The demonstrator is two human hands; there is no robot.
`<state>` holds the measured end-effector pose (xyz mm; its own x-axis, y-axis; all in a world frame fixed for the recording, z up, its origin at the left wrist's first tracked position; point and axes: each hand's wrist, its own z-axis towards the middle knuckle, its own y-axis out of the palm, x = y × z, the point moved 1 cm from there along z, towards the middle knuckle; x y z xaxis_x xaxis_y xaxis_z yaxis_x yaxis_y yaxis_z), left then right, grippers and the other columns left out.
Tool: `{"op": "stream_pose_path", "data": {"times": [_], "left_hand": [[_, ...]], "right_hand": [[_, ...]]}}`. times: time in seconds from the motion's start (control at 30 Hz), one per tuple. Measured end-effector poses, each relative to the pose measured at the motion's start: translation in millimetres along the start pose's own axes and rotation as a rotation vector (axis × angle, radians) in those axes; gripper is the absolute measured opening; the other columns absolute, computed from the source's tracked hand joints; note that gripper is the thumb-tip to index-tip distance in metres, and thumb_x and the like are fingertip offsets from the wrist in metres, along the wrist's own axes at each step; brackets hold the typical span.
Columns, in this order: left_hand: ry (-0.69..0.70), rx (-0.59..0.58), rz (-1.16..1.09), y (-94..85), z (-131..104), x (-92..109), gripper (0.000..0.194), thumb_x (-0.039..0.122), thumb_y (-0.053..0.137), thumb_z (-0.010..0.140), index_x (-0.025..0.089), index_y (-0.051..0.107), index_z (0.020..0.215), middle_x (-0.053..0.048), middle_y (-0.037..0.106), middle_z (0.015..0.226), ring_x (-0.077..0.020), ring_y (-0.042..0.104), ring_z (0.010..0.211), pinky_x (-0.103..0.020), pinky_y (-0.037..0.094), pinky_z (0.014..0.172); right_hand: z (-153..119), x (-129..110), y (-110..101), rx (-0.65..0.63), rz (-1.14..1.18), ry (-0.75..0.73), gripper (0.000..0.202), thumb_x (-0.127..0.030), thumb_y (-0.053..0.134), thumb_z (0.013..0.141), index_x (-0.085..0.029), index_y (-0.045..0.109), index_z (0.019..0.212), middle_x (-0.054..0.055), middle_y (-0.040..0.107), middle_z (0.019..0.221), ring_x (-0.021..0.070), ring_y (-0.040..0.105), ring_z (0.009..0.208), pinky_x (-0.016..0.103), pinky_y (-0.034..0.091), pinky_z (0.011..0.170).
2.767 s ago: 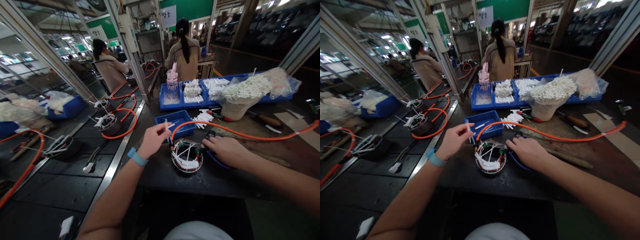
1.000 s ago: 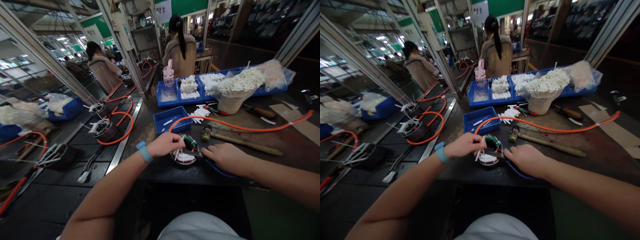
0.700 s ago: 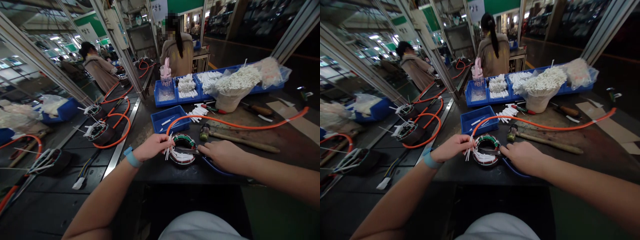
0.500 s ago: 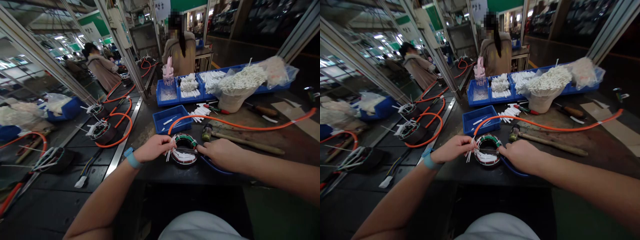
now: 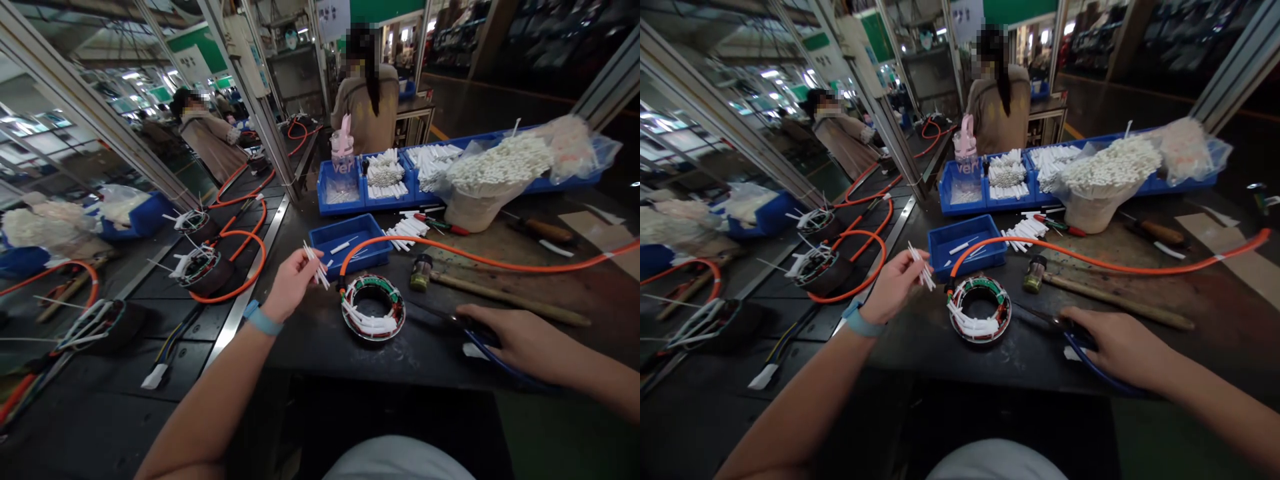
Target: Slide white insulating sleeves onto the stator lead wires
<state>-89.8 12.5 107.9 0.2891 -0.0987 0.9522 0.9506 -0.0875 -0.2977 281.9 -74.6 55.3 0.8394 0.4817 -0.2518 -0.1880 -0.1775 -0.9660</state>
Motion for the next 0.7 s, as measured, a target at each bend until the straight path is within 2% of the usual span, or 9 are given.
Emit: {"op": "stream_pose_path", "data": {"times": [0.1,0.2,0.3,0.37,0.43,0.5,0.57,0.63,0.7], "left_hand": [[0.136,0.136,0.309,1.3,45.8,-1.5,0.027,0.032,0.042,0.09,0.015,0.053,0.108,-0.007,0.066,0.093,-0.0132,0.061,0.076,-0.025,0.048,0.072],[0.131,0.132,0.571,4.3,90.7,-1.8,0.03,0.02,0.056,0.081,0.013,0.056,0.111,-0.011,0.066,0.103,-0.0197,0.062,0.092,-0.033,0.045,0.087],[0.128,0.15,0.609,6.5,100.4,2.1,0.039,0.015,0.059,0.078,0.009,0.055,0.116,-0.016,0.061,0.114,-0.023,0.06,0.1,-0.036,0.042,0.093],[0.171,0.141,0.603,11.6,79.0,7.9,0.031,0.02,0.049,0.086,0.012,0.056,0.115,-0.013,0.061,0.115,-0.0191,0.059,0.099,-0.032,0.042,0.092],[0.256,0.052,0.592,22.9,40.2,13.8,0.028,0.027,0.038,0.093,0.018,0.063,0.102,-0.005,0.067,0.101,-0.015,0.061,0.094,-0.028,0.044,0.088],[0.501,-0.257,0.678,42.5,-5.6,15.5,0.032,0.035,0.037,0.094,0.02,0.065,0.095,-0.005,0.068,0.094,-0.0168,0.061,0.089,-0.03,0.045,0.084],[0.685,-0.379,0.81,63.0,-44.9,8.5,0.036,0.044,0.043,0.089,0.017,0.062,0.104,-0.008,0.067,0.09,-0.0214,0.06,0.084,-0.037,0.046,0.081],[0.758,-0.321,0.863,80.5,-68.2,-5.9,0.051,0.051,0.048,0.084,0.011,0.055,0.116,-0.012,0.065,0.093,-0.0241,0.059,0.084,-0.043,0.044,0.084],[0.793,-0.213,0.826,92.0,-75.3,-21.9,0.042,0.044,0.046,0.087,0.012,0.055,0.113,-0.01,0.064,0.087,-0.022,0.058,0.079,-0.043,0.044,0.083]], "right_hand": [[-7.6,14.6,6.8,-0.033,-0.012,0.053,0.054,-0.01,0.05,0.067,-0.022,0.053,0.12,0.006,0.066,0.112,0.0239,0.065,0.094,0.034,0.053,0.077],[2.6,12.4,9.2,-0.026,-0.086,0.031,0.064,-0.003,0.046,0.064,-0.02,0.051,0.125,0.008,0.063,0.116,0.0245,0.063,0.099,0.038,0.052,0.083],[16.2,12.7,-0.5,0.028,-0.17,0.016,0.068,0.0,0.045,0.067,-0.02,0.046,0.133,0.012,0.058,0.123,0.0264,0.059,0.105,0.041,0.05,0.086],[19.6,27.0,-13.8,0.106,-0.203,0.058,0.058,-0.006,0.046,0.075,-0.014,0.046,0.132,0.016,0.054,0.127,0.0288,0.055,0.11,0.041,0.046,0.09],[17.0,57.2,-26.9,0.19,-0.242,0.178,0.046,-0.015,0.043,0.084,-0.005,0.049,0.128,0.023,0.053,0.126,0.0313,0.053,0.112,0.04,0.042,0.093],[10.4,98.4,-33.7,0.237,-0.305,0.332,0.047,-0.018,0.043,0.085,0.004,0.049,0.126,0.029,0.052,0.124,0.0346,0.052,0.112,0.041,0.039,0.092],[2.5,139.6,-31.7,0.176,-0.3,0.429,0.046,-0.021,0.053,0.079,0.007,0.058,0.116,0.031,0.059,0.112,0.0363,0.058,0.101,0.042,0.042,0.083],[-5.0,168.5,-25.9,0.14,-0.271,0.342,0.039,-0.025,0.053,0.081,-0.001,0.065,0.11,0.026,0.063,0.108,0.0329,0.059,0.099,0.041,0.041,0.083],[-13.0,180.7,-23.2,0.157,-0.272,0.26,0.034,-0.028,0.06,0.078,-0.008,0.069,0.104,0.023,0.065,0.102,0.0309,0.061,0.094,0.041,0.041,0.082]]}}
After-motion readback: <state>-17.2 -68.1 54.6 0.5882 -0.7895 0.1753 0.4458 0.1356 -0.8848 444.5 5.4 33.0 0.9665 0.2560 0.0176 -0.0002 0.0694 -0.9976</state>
